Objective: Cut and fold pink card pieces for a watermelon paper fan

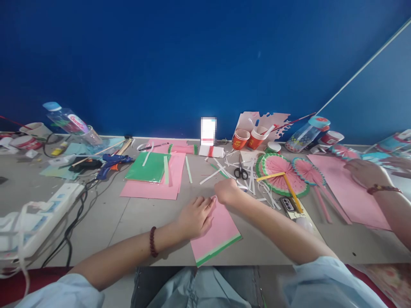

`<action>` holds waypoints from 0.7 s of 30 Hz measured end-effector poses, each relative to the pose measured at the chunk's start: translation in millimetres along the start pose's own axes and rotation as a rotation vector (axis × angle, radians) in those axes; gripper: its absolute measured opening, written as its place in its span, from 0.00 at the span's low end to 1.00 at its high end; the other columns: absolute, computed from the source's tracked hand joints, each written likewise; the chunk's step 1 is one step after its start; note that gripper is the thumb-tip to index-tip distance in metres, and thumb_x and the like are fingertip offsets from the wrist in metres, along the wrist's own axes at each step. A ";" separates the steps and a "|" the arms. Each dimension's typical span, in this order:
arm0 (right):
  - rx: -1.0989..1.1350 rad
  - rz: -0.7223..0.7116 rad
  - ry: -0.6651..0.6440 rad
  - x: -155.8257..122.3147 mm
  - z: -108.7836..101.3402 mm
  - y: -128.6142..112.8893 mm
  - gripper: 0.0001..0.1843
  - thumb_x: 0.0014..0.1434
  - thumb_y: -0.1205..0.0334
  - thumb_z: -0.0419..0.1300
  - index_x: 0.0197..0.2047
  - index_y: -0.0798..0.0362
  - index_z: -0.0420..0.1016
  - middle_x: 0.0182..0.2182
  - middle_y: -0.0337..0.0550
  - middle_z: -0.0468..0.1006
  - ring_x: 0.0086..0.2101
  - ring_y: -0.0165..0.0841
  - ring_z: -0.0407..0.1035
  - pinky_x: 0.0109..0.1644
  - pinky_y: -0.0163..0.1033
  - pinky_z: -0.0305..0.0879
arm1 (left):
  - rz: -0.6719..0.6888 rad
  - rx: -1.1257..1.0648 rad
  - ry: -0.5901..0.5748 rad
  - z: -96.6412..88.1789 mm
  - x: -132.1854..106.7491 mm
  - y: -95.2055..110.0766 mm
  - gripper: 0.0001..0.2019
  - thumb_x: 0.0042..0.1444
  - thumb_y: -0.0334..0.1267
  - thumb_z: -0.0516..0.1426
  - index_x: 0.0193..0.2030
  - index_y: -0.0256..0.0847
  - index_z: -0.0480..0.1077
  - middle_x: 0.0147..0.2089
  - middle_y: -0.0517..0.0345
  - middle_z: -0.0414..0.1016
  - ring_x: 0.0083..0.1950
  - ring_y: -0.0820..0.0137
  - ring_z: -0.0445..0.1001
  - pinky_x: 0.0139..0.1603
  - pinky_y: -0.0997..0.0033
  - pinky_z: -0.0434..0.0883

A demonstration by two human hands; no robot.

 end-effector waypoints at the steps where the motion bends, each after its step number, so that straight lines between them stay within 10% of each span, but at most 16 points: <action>1: 0.001 -0.001 0.001 0.4 0.5 -0.1 0.16 0.53 0.68 0.57 0.46 0.56 0.75 0.46 0.55 0.77 0.44 0.43 0.73 0.41 0.40 0.68 | -0.005 0.000 -0.001 0.1 0.1 -0.9 0.27 0.59 0.41 0.47 0.64 0.31 0.52 0.51 0.44 0.68 0.45 0.60 0.64 0.45 0.60 0.63; 21: 0.087 0.013 0.233 -28.9 -9.6 10.5 0.15 0.59 0.63 0.52 0.47 0.58 0.71 0.38 0.55 0.79 0.39 0.45 0.74 0.36 0.41 0.66 | -0.215 -0.502 0.036 -12.6 17.9 -47.1 0.16 0.57 0.46 0.53 0.50 0.41 0.66 0.45 0.51 0.69 0.47 0.63 0.68 0.43 0.67 0.66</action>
Point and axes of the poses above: each hand's wrist, its own x-axis towards the middle knuckle, its own z-axis out of the palm, y = z × x, the point moved 10 cm from there along x, towards the middle knuckle
